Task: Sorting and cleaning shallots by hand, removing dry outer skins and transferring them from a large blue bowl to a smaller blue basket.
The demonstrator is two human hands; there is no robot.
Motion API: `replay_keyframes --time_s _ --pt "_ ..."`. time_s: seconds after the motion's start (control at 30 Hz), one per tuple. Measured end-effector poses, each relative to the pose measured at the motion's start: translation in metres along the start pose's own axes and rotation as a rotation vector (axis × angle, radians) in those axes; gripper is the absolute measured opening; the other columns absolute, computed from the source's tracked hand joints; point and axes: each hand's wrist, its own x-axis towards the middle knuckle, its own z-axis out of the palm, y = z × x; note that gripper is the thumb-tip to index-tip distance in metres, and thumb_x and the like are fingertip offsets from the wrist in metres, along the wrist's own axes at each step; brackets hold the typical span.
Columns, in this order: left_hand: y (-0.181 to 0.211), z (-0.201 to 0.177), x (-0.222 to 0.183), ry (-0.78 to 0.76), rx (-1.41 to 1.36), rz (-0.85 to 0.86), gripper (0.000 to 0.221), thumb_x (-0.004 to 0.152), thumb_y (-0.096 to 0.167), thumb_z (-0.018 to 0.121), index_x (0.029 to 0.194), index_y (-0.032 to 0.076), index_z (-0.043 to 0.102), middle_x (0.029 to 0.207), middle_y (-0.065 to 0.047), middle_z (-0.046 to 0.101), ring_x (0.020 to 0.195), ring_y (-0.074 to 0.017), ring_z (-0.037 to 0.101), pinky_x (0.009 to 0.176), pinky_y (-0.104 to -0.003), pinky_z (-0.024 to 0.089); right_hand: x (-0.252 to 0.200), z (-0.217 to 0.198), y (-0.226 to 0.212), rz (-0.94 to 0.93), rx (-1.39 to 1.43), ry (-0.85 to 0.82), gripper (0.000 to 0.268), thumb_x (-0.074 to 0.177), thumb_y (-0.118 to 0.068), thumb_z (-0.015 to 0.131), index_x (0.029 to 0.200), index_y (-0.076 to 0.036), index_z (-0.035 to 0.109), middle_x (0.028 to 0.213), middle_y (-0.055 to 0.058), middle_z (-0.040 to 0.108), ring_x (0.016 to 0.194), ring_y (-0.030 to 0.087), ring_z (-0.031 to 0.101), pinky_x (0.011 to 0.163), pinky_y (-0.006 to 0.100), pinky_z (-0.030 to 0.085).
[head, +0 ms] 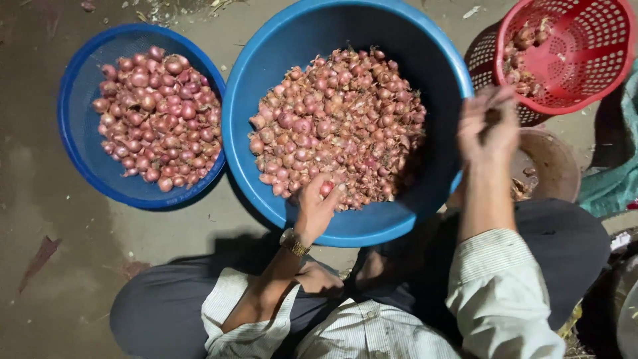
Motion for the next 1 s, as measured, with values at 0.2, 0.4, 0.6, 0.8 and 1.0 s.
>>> replay_keyframes --time_s 0.2,0.4,0.6,0.8,1.0 --pt "0.004 -0.030 0.021 0.041 -0.304 -0.120 0.040 0.092 -0.008 0.047 0.125 0.007 0.064 0.090 -0.009 0.066 0.053 -0.0105 0.052 0.039 -0.022 0.040 -0.048 0.028 -0.012 0.023 -0.206 0.035 0.029 0.093 -0.015 0.070 0.113 0.007 0.070 0.096 0.012 0.075 0.070 0.015 0.069 0.063 0.025 0.065" --pt "0.048 -0.115 0.046 0.306 -0.783 -0.028 0.026 0.095 0.012 0.050 0.114 -0.002 0.059 0.066 0.004 0.052 0.047 -0.0067 0.048 0.040 -0.017 0.039 -0.091 -0.025 0.057 0.362 -1.110 -0.423 0.016 0.106 -0.003 0.051 0.100 -0.003 0.065 0.088 0.010 0.069 0.075 0.020 0.067 0.070 0.034 0.059" --pt "0.047 -0.225 0.081 0.594 -1.258 0.064 0.028 0.104 0.018 0.056 0.082 0.002 0.059 0.066 -0.006 0.063 0.076 -0.0238 0.078 0.046 -0.019 0.056 -0.101 -0.097 0.131 0.200 -2.123 -1.202 0.038 0.091 -0.014 0.068 0.128 -0.024 0.072 0.114 -0.002 0.079 0.091 0.020 0.076 0.084 0.036 0.059" --pt "0.047 -0.248 0.083 0.543 -1.011 0.116 0.017 0.096 0.023 0.063 0.086 0.009 0.063 0.077 -0.003 0.062 0.067 -0.0162 0.058 0.063 -0.031 0.058 -0.104 -0.106 0.162 0.223 -2.111 -1.332 0.065 0.093 -0.006 0.065 0.139 -0.052 0.058 0.167 -0.003 0.026 0.092 0.017 0.065 0.089 0.028 0.057" --pt "0.046 -0.148 0.058 0.099 -0.478 0.049 0.056 0.098 0.020 0.056 0.150 0.007 0.038 0.134 -0.014 0.050 0.110 -0.0242 0.063 0.085 -0.036 0.063 -0.057 -0.175 0.162 -0.516 -2.286 -1.221 0.031 0.094 -0.017 0.052 0.104 -0.022 0.081 0.111 0.011 0.066 0.088 0.032 0.067 0.081 0.042 0.058"
